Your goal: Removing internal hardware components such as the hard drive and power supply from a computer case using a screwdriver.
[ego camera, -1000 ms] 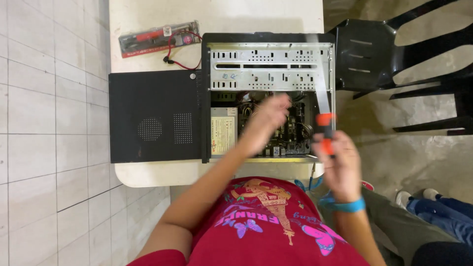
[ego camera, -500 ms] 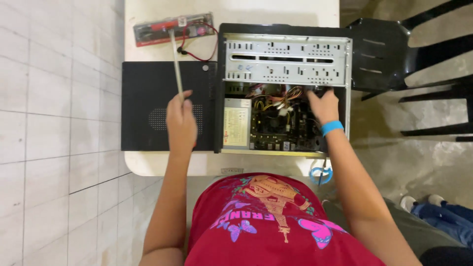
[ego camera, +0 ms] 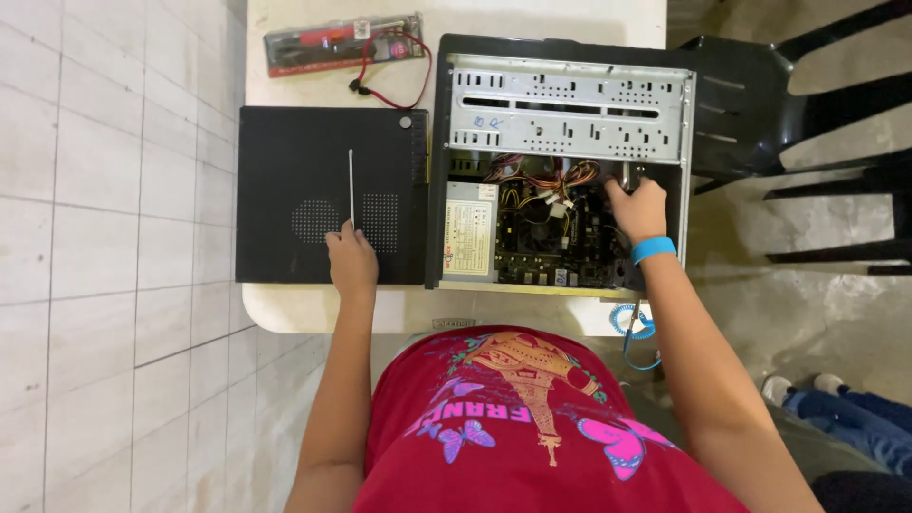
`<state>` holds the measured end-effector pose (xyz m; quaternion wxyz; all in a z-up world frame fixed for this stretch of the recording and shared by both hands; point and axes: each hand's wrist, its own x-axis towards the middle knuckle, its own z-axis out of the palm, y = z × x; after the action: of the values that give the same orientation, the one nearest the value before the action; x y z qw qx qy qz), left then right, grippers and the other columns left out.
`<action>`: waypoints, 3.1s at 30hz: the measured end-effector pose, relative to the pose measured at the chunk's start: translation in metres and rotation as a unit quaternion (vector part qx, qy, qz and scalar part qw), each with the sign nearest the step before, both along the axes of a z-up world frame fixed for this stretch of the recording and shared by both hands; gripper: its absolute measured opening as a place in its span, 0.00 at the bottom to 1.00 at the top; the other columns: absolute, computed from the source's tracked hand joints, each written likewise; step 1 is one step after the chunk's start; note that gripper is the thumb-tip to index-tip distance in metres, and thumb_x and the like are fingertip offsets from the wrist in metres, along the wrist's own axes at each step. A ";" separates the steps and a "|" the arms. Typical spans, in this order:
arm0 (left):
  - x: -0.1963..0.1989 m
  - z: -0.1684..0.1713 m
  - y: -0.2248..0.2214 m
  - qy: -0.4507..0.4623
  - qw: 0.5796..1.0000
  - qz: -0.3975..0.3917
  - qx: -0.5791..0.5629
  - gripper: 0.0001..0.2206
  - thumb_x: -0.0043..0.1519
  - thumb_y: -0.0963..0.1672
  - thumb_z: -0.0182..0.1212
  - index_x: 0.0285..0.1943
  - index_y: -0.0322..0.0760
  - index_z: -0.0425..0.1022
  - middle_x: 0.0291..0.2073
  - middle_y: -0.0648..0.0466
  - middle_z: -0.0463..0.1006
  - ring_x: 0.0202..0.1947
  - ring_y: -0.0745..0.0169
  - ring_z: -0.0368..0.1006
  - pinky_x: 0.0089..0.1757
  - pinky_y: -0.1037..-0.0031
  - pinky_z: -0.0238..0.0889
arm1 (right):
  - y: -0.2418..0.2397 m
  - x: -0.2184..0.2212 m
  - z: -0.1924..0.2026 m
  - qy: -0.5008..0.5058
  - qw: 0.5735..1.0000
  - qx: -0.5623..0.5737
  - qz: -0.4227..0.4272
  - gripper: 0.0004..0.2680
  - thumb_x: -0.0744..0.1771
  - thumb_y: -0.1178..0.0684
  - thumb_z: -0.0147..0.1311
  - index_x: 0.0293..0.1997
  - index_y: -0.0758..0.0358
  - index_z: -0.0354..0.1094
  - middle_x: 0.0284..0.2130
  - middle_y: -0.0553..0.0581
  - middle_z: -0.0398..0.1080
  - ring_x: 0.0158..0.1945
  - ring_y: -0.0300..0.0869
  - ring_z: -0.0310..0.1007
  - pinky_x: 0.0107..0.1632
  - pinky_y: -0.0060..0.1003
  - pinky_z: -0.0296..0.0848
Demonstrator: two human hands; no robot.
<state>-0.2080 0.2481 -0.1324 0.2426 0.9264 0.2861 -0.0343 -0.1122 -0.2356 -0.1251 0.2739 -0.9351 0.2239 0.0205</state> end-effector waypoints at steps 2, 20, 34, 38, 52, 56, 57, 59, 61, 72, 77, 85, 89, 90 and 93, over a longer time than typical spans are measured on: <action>0.003 -0.001 -0.001 -0.001 1.000 -0.002 0.029 0.14 0.71 0.45 0.50 0.64 0.40 0.73 0.46 0.49 0.70 0.45 0.49 0.78 0.39 0.58 0.78 | 0.000 -0.004 0.003 0.003 1.000 0.014 0.000 0.15 0.65 0.42 0.64 0.36 0.69 0.76 0.29 0.68 0.77 0.41 0.61 0.79 0.42 0.56 0.77; 0.036 -0.044 0.019 0.009 0.978 -0.080 0.191 0.10 0.68 0.43 0.60 0.57 0.40 0.72 0.41 0.53 0.69 0.43 0.54 0.74 0.35 0.64 0.78 | 0.018 -0.055 0.049 0.079 0.989 0.120 -0.023 0.15 0.63 0.49 0.63 0.42 0.77 0.76 0.36 0.76 0.77 0.45 0.65 0.79 0.44 0.54 0.80; 0.031 -0.036 0.019 -0.030 0.978 -0.106 0.176 0.11 0.66 0.42 0.62 0.55 0.37 0.70 0.40 0.50 0.70 0.43 0.51 0.74 0.35 0.64 0.78 | 0.031 -0.044 0.054 0.089 0.993 0.047 0.063 0.17 0.65 0.55 0.63 0.49 0.84 0.69 0.36 0.80 0.75 0.38 0.65 0.80 0.32 0.53 0.82; 0.029 -0.038 0.021 -0.029 0.979 -0.112 0.170 0.14 0.65 0.45 0.64 0.57 0.38 0.70 0.42 0.49 0.70 0.45 0.48 0.74 0.37 0.61 0.78 | 0.019 -0.059 0.027 0.119 0.990 0.047 0.064 0.11 0.65 0.59 0.58 0.45 0.83 0.70 0.31 0.78 0.74 0.31 0.62 0.79 0.25 0.48 0.80; 0.060 0.125 -0.101 -0.397 0.875 -0.113 -0.253 0.17 0.71 0.45 0.62 0.68 0.45 0.64 0.58 0.52 0.62 0.59 0.55 0.66 0.59 0.64 0.63 | 0.038 -0.118 0.135 -0.023 0.998 0.054 0.035 0.14 0.64 0.53 0.62 0.54 0.67 0.75 0.40 0.71 0.78 0.46 0.66 0.78 0.47 0.56 0.78; 0.052 0.163 -0.166 -0.383 0.784 -0.206 -0.443 0.19 0.68 0.45 0.64 0.65 0.40 0.65 0.58 0.50 0.63 0.60 0.57 0.65 0.61 0.63 0.61 | 0.036 -0.132 0.158 -0.183 0.978 0.099 0.013 0.12 0.65 0.57 0.67 0.53 0.66 0.76 0.37 0.70 0.76 0.44 0.62 0.78 0.45 0.51 0.77; 0.049 0.168 -0.180 -0.345 0.769 -0.220 -0.492 0.21 0.67 0.46 0.66 0.66 0.39 0.66 0.59 0.49 0.63 0.62 0.52 0.65 0.61 0.61 0.61 | 0.033 -0.135 0.160 -0.251 0.960 0.123 0.017 0.12 0.65 0.60 0.69 0.53 0.69 0.76 0.36 0.73 0.75 0.43 0.61 0.78 0.46 0.49 0.76; 0.042 0.170 -0.193 -0.275 0.775 -0.240 -0.515 0.26 0.66 0.47 0.66 0.71 0.38 0.62 0.63 0.43 0.59 0.66 0.39 0.58 0.64 0.51 0.56 | 0.009 -0.133 0.136 -0.248 0.951 0.185 0.010 0.11 0.66 0.59 0.68 0.51 0.67 0.75 0.36 0.63 0.72 0.43 0.49 0.71 0.45 0.42 0.72; 0.037 0.173 -0.198 -0.204 0.777 -0.260 -0.536 0.31 0.66 0.47 0.67 0.76 0.38 0.58 0.68 0.37 0.55 0.71 0.25 0.52 0.66 0.41 0.51 | 0.000 -0.126 0.124 -0.241 0.938 0.247 0.002 0.09 0.66 0.58 0.66 0.50 0.64 0.73 0.36 0.54 0.69 0.43 0.37 0.65 0.45 0.34 0.69; 0.008 0.161 -0.164 -0.045 0.771 -0.117 -0.624 0.38 0.67 0.58 0.56 0.78 0.28 0.54 0.72 0.30 0.57 0.73 0.37 0.53 0.69 0.51 0.45 | 0.127 -0.088 0.185 -0.187 0.932 0.304 0.061 0.20 0.72 0.56 0.52 0.72 0.74 0.51 0.62 0.87 0.60 0.68 0.73 0.58 0.67 0.67 0.60; -0.005 0.176 -0.151 -0.096 0.780 -0.053 -0.616 0.38 0.70 0.56 0.49 0.77 0.20 0.46 0.72 0.24 0.53 0.74 0.32 0.50 0.69 0.48 0.43 | 0.191 -0.099 0.153 -0.221 0.894 -0.074 0.383 0.22 0.75 0.42 0.27 0.79 0.62 0.47 0.77 0.63 0.46 0.80 0.50 0.37 0.75 0.57 0.25; -0.044 0.141 -0.110 -0.174 0.746 0.022 -0.642 0.37 0.72 0.57 0.44 0.77 0.21 0.44 0.68 0.25 0.60 0.69 0.38 0.60 0.66 0.48 0.53 | 0.207 -0.072 0.154 -0.225 0.760 -0.069 0.606 0.30 0.69 0.25 0.38 0.77 0.53 0.53 0.76 0.56 0.51 0.78 0.49 0.49 0.77 0.56 0.35; -0.047 0.120 -0.088 -0.189 0.791 0.109 -0.571 0.36 0.71 0.57 0.47 0.76 0.23 0.51 0.71 0.32 0.57 0.72 0.46 0.53 0.70 0.53 0.43 | 0.176 -0.023 0.132 -0.215 0.802 -0.119 0.545 0.21 0.71 0.38 0.41 0.70 0.55 0.65 0.68 0.62 0.60 0.75 0.55 0.52 0.72 0.57 0.45; -0.046 0.108 -0.080 -0.221 0.775 0.105 -0.583 0.31 0.73 0.56 0.45 0.76 0.29 0.56 0.70 0.39 0.63 0.70 0.54 0.58 0.68 0.55 0.48 | 0.164 -0.009 0.127 -0.240 0.806 -0.154 0.519 0.13 0.72 0.54 0.54 0.65 0.60 0.73 0.62 0.63 0.69 0.70 0.58 0.62 0.69 0.56 0.54; -0.042 0.129 -0.059 -0.176 0.719 0.169 -0.651 0.25 0.68 0.55 0.42 0.60 0.36 0.74 0.54 0.48 0.81 0.54 0.59 0.77 0.54 0.70 0.70 | 0.127 0.021 0.128 -0.261 0.870 -0.023 0.417 0.14 0.73 0.59 0.53 0.69 0.67 0.68 0.62 0.76 0.68 0.64 0.67 0.64 0.63 0.64 0.60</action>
<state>-0.2498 0.1890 -0.0033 0.8336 0.4657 0.2969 -0.0065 -0.0913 -0.1089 0.0032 0.2669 -0.9187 -0.2664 -0.1173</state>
